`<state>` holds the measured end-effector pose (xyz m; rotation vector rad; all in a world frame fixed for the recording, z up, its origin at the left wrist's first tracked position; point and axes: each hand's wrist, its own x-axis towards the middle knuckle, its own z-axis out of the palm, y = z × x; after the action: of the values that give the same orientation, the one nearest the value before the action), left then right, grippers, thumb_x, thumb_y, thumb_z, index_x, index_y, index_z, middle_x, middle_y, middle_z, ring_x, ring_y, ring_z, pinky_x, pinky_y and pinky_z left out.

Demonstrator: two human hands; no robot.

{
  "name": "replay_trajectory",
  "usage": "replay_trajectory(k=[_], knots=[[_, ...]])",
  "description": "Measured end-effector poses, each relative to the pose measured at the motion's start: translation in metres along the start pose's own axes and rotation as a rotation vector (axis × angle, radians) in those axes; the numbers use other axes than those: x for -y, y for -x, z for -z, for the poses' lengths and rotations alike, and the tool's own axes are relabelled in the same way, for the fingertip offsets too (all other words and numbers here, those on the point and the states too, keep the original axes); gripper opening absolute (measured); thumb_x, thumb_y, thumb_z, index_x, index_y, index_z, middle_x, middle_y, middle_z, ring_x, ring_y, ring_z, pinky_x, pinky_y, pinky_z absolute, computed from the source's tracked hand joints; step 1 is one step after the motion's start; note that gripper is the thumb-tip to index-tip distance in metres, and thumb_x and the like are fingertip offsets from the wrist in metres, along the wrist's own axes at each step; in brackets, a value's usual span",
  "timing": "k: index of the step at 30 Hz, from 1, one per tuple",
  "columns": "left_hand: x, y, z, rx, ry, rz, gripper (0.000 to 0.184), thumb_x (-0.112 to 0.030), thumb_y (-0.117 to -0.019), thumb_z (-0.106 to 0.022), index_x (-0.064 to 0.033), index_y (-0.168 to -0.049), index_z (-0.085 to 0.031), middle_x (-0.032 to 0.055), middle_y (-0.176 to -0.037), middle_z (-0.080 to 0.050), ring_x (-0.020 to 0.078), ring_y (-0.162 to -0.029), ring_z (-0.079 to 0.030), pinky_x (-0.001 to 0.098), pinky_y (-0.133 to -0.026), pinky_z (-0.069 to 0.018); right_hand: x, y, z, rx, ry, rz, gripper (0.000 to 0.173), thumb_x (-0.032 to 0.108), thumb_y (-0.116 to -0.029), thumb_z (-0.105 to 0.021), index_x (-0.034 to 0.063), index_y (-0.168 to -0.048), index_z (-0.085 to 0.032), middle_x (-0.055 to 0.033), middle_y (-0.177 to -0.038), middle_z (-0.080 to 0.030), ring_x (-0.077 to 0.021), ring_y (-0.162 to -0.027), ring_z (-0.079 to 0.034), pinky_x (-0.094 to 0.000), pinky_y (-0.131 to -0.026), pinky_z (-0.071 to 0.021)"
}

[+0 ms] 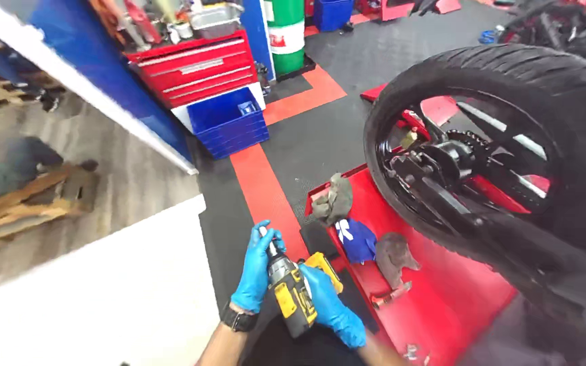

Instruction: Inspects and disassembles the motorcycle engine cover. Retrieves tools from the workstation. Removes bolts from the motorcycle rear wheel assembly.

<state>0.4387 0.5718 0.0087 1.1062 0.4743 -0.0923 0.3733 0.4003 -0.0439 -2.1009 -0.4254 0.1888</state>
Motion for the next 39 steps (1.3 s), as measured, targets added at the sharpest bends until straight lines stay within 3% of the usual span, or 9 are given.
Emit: replay_trajectory(k=[4,7,9,14,16,20,24,28,39], knots=[[-0.044,-0.078,-0.026,0.059,-0.020,0.022,0.030,-0.013,-0.1088,-0.041,-0.0077,-0.139,-0.041,0.0061,-0.084,-0.062,0.0131,-0.064,-0.063,0.0266,-0.060,-0.0569,0.001,-0.085,0.030,0.096,-0.081,-0.014,0.044,0.001,-0.0840,-0.070,-0.0023,-0.128,-0.064,-0.0201,-0.115,-0.071,-0.0345,-0.109,-0.069,-0.0552,-0.096,-0.0547],[-0.064,-0.134,-0.055,0.233,-0.105,0.049,0.033,-0.012,-0.1066,-0.043,-0.0060,-0.139,-0.042,0.0064,-0.083,-0.063,0.0141,-0.066,-0.063,0.0278,-0.062,-0.0567,-0.006,-0.130,0.047,0.096,-0.193,-0.054,0.063,0.002,-0.0793,-0.076,-0.0027,-0.139,-0.056,-0.0201,-0.128,-0.067,-0.0317,-0.120,-0.065,-0.0526,-0.105,-0.0508],[-0.067,-0.170,-0.074,0.329,-0.143,0.113,0.034,-0.011,-0.1056,-0.043,-0.0049,-0.139,-0.041,0.0074,-0.084,-0.064,0.0149,-0.068,-0.065,0.0286,-0.063,-0.0577,-0.014,-0.150,0.048,0.039,-0.238,-0.145,0.062,0.005,-0.0815,-0.076,-0.0021,-0.140,-0.056,-0.0199,-0.128,-0.067,-0.0299,-0.120,-0.065,-0.0512,-0.106,-0.0505],[-0.054,-0.270,-0.111,0.586,-0.259,0.375,0.036,-0.011,-0.1073,-0.041,-0.0039,-0.142,-0.038,0.0107,-0.087,-0.067,0.0183,-0.071,-0.068,0.0332,-0.068,-0.0593,-0.036,-0.195,0.033,-0.211,-0.166,-0.462,0.062,0.009,-0.0798,-0.075,-0.0070,-0.137,-0.056,-0.0253,-0.112,-0.071,-0.0372,-0.105,-0.070,-0.0578,-0.094,-0.0534],[-0.051,-0.306,-0.127,0.702,-0.332,0.494,0.040,-0.012,-0.1079,-0.041,-0.0052,-0.147,-0.036,0.0130,-0.090,-0.069,0.0205,-0.073,-0.069,0.0358,-0.069,-0.0598,-0.058,-0.212,0.018,-0.362,-0.115,-0.533,0.062,0.019,-0.0780,-0.078,-0.0017,-0.134,-0.060,-0.0177,-0.107,-0.073,-0.0290,-0.098,-0.072,-0.0518,-0.089,-0.0574],[-0.079,-0.360,-0.169,0.966,-0.634,0.642,0.043,-0.017,-0.1101,-0.038,-0.0034,-0.150,-0.031,0.0149,-0.096,-0.071,0.0224,-0.078,-0.072,0.0380,-0.075,-0.0608,-0.021,-0.280,0.021,-0.662,-0.091,-0.802,0.058,0.018,-0.0797,-0.075,-0.0035,-0.132,-0.061,-0.0214,-0.106,-0.073,-0.0352,-0.096,-0.072,-0.0572,-0.083,-0.0567],[-0.075,-0.386,-0.214,1.244,-0.916,0.766,0.035,-0.023,-0.1118,-0.040,0.0022,-0.135,-0.047,0.0130,-0.091,-0.073,0.0198,-0.076,-0.072,0.0346,-0.074,-0.0609,0.009,-0.331,0.017,-0.716,-0.113,-1.035,0.074,0.025,-0.0761,-0.079,0.0012,-0.141,-0.053,-0.0221,-0.114,-0.070,-0.0389,-0.105,-0.069,-0.0628,-0.087,-0.0543],[-0.043,-0.391,-0.250,1.507,-1.172,0.694,0.033,-0.024,-0.1111,-0.043,0.0030,-0.127,-0.054,0.0106,-0.092,-0.074,0.0166,-0.076,-0.072,0.0320,-0.072,-0.0600,-0.008,-0.353,0.015,-0.838,-0.211,-1.177,0.086,0.035,-0.0699,-0.086,0.0054,-0.143,-0.052,-0.0200,-0.112,-0.072,-0.0380,-0.103,-0.070,-0.0615,-0.088,-0.0550],[0.025,-0.385,-0.336,1.849,-1.637,0.400,0.031,-0.023,-0.1078,-0.052,0.0033,-0.122,-0.060,0.0105,-0.094,-0.072,0.0159,-0.079,-0.070,0.0338,-0.078,-0.0584,-0.094,-0.402,0.044,-1.309,-0.216,-1.406,0.069,0.036,-0.0750,-0.080,0.0023,-0.132,-0.060,-0.0170,-0.111,-0.072,-0.0340,-0.104,-0.070,-0.0544,-0.089,-0.0567]])
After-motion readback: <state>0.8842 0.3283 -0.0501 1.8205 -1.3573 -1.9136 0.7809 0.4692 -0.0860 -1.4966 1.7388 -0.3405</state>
